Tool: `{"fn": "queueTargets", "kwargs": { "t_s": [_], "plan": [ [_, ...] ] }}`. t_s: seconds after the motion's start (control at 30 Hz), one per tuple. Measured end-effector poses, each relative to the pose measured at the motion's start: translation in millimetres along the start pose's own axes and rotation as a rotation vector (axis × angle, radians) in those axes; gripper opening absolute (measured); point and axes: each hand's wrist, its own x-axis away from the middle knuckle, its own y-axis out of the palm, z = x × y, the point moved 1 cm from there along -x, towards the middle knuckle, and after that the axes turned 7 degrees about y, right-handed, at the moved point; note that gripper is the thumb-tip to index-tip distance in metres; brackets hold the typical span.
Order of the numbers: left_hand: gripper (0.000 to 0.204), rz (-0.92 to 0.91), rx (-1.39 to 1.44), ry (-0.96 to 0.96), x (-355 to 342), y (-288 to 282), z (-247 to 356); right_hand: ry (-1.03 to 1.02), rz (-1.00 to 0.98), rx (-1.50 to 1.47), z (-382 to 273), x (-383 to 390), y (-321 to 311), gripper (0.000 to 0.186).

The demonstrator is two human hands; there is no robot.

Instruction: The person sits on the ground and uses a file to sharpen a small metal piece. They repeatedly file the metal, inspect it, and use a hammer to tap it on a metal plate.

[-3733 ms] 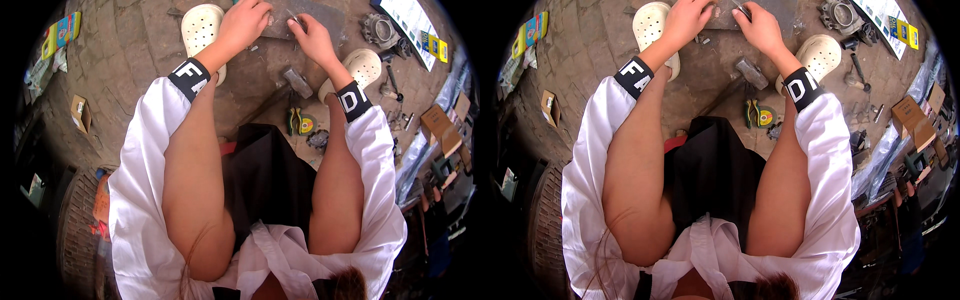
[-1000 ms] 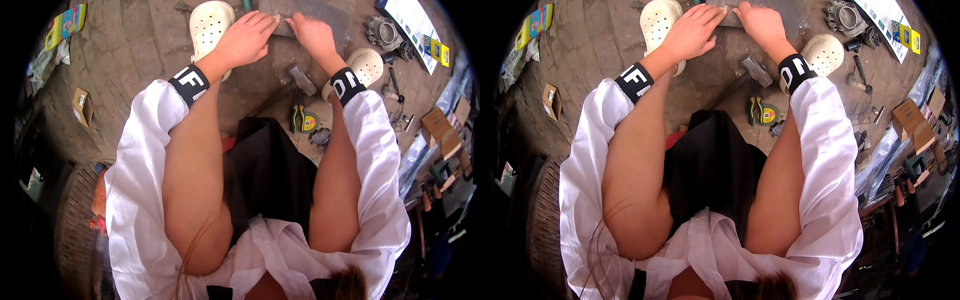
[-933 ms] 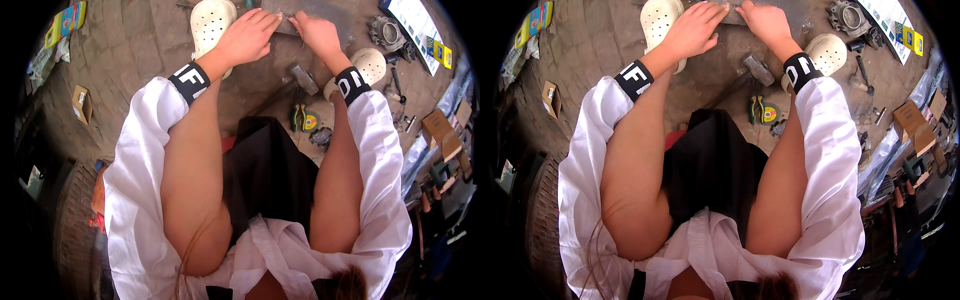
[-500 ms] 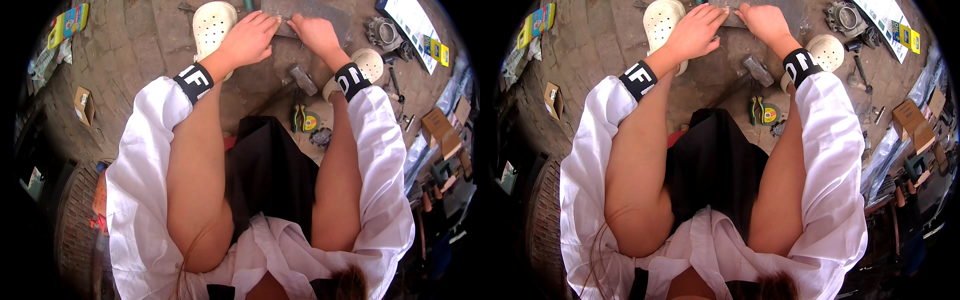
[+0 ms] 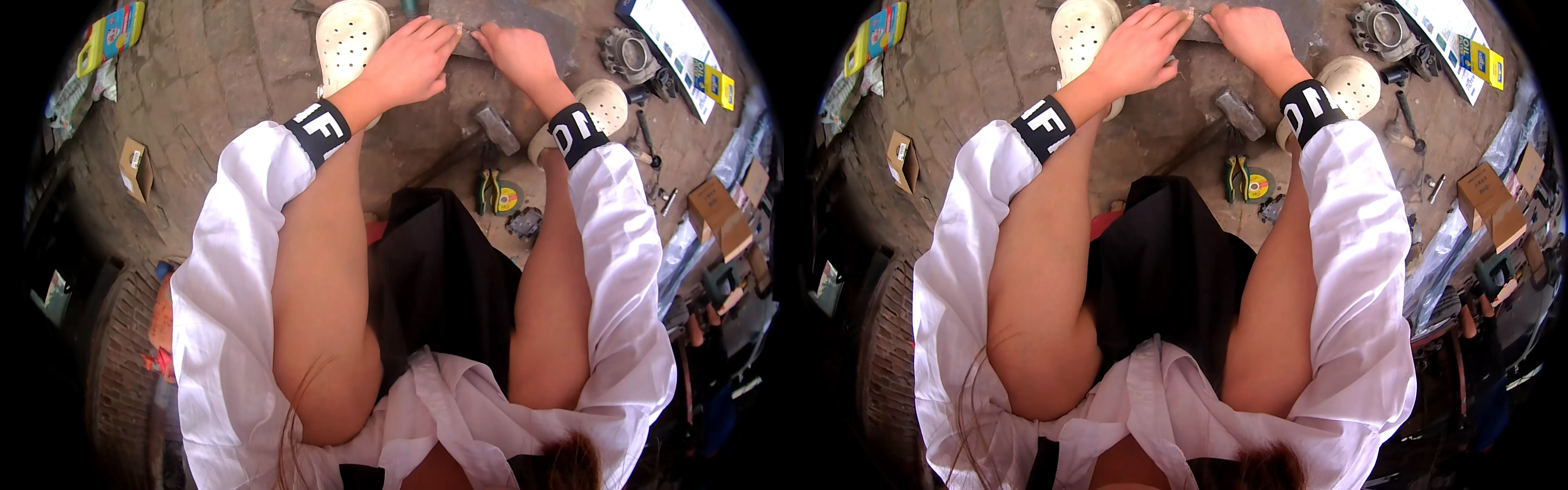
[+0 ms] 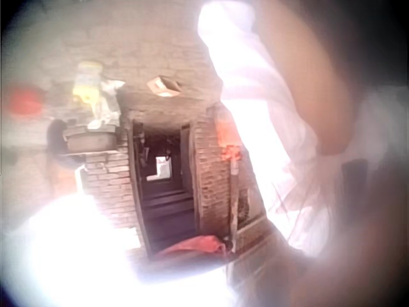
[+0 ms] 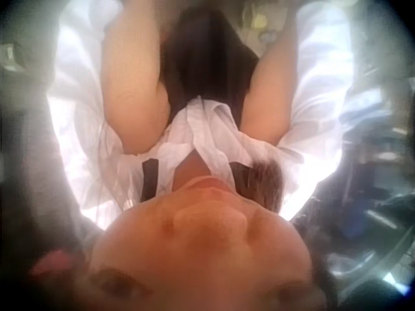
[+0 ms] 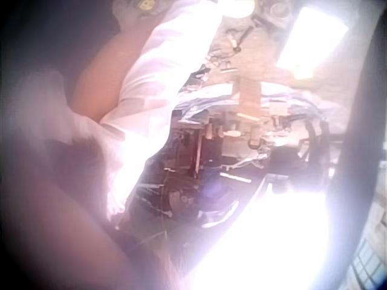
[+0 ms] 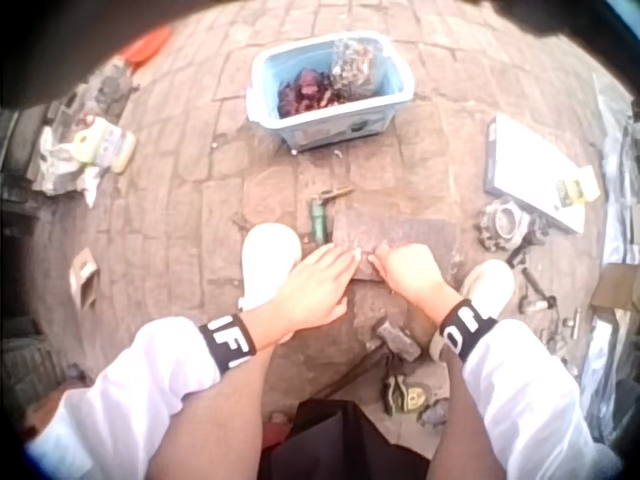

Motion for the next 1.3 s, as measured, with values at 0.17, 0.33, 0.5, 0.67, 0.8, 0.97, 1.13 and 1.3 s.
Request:
{"fn": "queueTargets", "kwargs": {
  "t_s": [0.17,0.33,0.5,0.67,0.8,0.97,1.13,1.3],
  "plan": [
    [0.066,-0.002,0.02,-0.009,-0.2,9.9,-1.2,-0.022,-0.003,-0.012,0.9,-1.7,-0.2,0.033],
    [0.07,-0.004,0.023,-0.001,4.7,12.5,-2.1,0.076,0.05,0.003,-9.9,5.1,7.7,0.032],
    [0.073,-0.007,0.035,-0.032,5.2,1.0,5.3,0.123,0.085,-0.014,-9.6,12.0,10.5,0.032],
    [0.074,-0.014,0.017,-0.016,5.5,10.1,1.8,0.042,0.065,-0.02,-8.2,6.3,6.1,0.032],
    [0.073,-0.049,0.046,-0.043,2.5,11.8,2.0,0.0,0.029,-0.043,-3.9,2.7,1.3,0.031],
    [0.074,-0.024,0.011,-0.023,1.0,2.8,4.3,0.098,0.018,0.018,-8.4,6.6,2.4,0.03],
    [0.074,0.005,0.019,-0.015,2.4,0.5,2.8,0.031,0.036,-0.017,-9.5,3.2,3.5,0.03],
    [0.072,0.003,0.032,-0.023,1.6,7.1,4.7,0.06,0.105,-0.011,-12.2,9.5,7.2,0.03]
  ]
}}
